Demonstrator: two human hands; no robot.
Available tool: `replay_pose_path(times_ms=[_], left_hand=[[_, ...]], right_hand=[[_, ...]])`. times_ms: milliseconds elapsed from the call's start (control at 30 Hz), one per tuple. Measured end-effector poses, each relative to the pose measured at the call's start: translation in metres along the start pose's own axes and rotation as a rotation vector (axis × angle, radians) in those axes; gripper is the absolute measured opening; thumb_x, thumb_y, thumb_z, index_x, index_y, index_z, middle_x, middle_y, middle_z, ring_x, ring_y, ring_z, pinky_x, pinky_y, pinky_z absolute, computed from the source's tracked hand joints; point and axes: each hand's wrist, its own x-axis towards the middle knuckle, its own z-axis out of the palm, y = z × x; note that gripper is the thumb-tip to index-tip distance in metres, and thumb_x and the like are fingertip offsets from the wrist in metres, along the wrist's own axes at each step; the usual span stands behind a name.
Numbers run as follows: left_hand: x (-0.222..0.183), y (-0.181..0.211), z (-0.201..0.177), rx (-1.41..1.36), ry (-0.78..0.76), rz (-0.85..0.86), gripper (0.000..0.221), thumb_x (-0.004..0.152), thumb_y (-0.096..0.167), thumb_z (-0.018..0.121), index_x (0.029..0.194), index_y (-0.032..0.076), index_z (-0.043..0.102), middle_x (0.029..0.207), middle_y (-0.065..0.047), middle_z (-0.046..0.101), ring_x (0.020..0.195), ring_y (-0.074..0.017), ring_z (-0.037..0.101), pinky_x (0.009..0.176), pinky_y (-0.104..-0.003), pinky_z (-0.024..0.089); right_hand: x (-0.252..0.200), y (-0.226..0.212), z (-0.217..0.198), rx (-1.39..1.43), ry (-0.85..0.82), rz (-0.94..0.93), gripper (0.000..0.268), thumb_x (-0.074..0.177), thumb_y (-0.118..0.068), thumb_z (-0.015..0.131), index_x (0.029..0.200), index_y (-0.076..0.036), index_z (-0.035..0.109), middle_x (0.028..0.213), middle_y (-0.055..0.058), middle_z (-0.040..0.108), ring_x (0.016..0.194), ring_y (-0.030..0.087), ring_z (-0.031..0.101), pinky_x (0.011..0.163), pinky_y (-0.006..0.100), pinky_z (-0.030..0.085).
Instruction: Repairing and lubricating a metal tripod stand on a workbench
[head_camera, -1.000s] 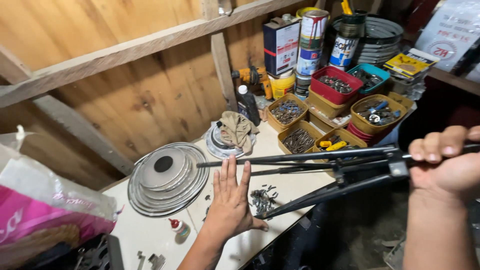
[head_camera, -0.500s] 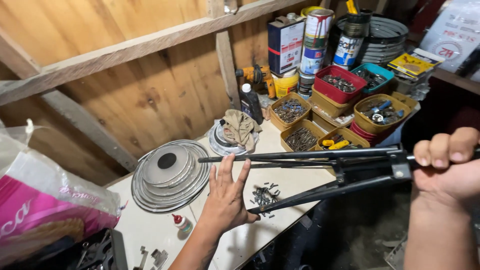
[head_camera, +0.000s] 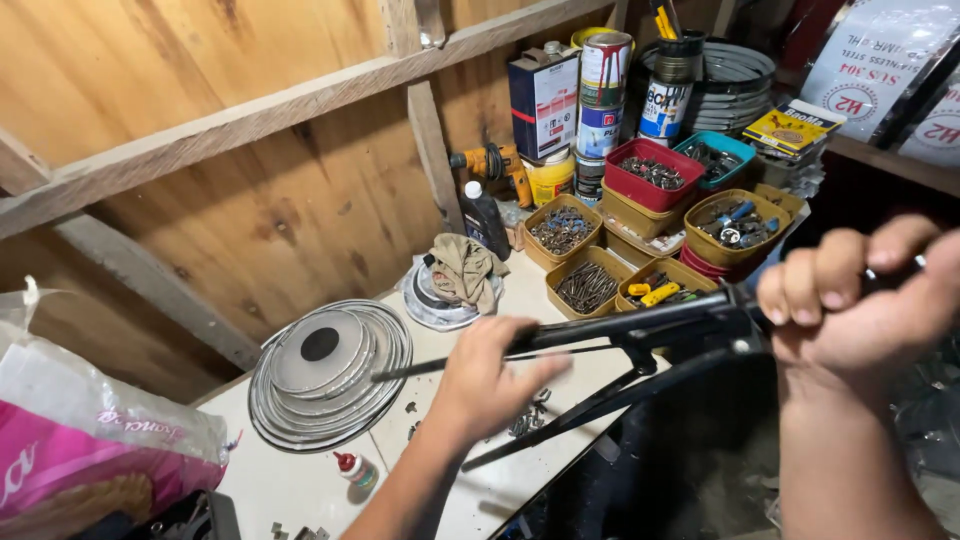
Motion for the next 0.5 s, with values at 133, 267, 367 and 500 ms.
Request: replay_pose_path(times_ms=[133,267,367,500], left_hand=[[0.050,0.067,-0.035,-0.102,-0.414,-0.407,0.103,0.064,0.083,0.037,0.135,0.014,0.065,0.058,-0.002,0.052,0.076,-0.0202,0.067,0.072,-0.038,0.048],[0.077,0.083,-0.038,-0.113,-0.558,-0.471,0.128,0.054,0.083,0.037,0.157,0.007,0.033,0.136,-0.016,0.064,0.124,-0.0274,0.063,0.095,-0.041,0.048],[0.084,0.071,-0.027,-0.212,-0.578,-0.498,0.132,0.051,0.081,0.047,0.156,0.001,0.033,0.143,-0.018,0.061,0.118,-0.0246,0.067,0.097,-0.037,0.051],[0.084,0.040,-0.001,-0.478,-0.525,-0.490,0.113,0.061,0.077,0.060,0.139,-0.005,0.050,0.123,-0.025,0.062,0.102,-0.0275,0.067,0.076,-0.035,0.058]], right_hand=[[0.015,0.012,0.025,0.115,-0.071,0.048,0.045,0.089,-0.069,0.062,0.083,-0.026,0.048,0.052,-0.003,0.022,0.036,0.011,0.025,0.036,0.027,0.028],[0.018,0.030,0.045,0.162,-0.135,0.032,0.044,0.093,-0.064,0.059,0.085,-0.023,0.047,0.052,-0.002,0.025,0.035,0.012,0.028,0.034,0.027,0.029],[0.018,0.036,0.054,0.156,-0.154,0.028,0.046,0.093,-0.063,0.060,0.083,-0.021,0.046,0.051,-0.001,0.025,0.033,0.014,0.027,0.031,0.028,0.029],[0.024,0.062,0.045,0.160,-0.199,-0.030,0.045,0.099,-0.062,0.052,0.087,-0.020,0.044,0.048,0.000,0.027,0.030,0.014,0.033,0.029,0.029,0.035]])
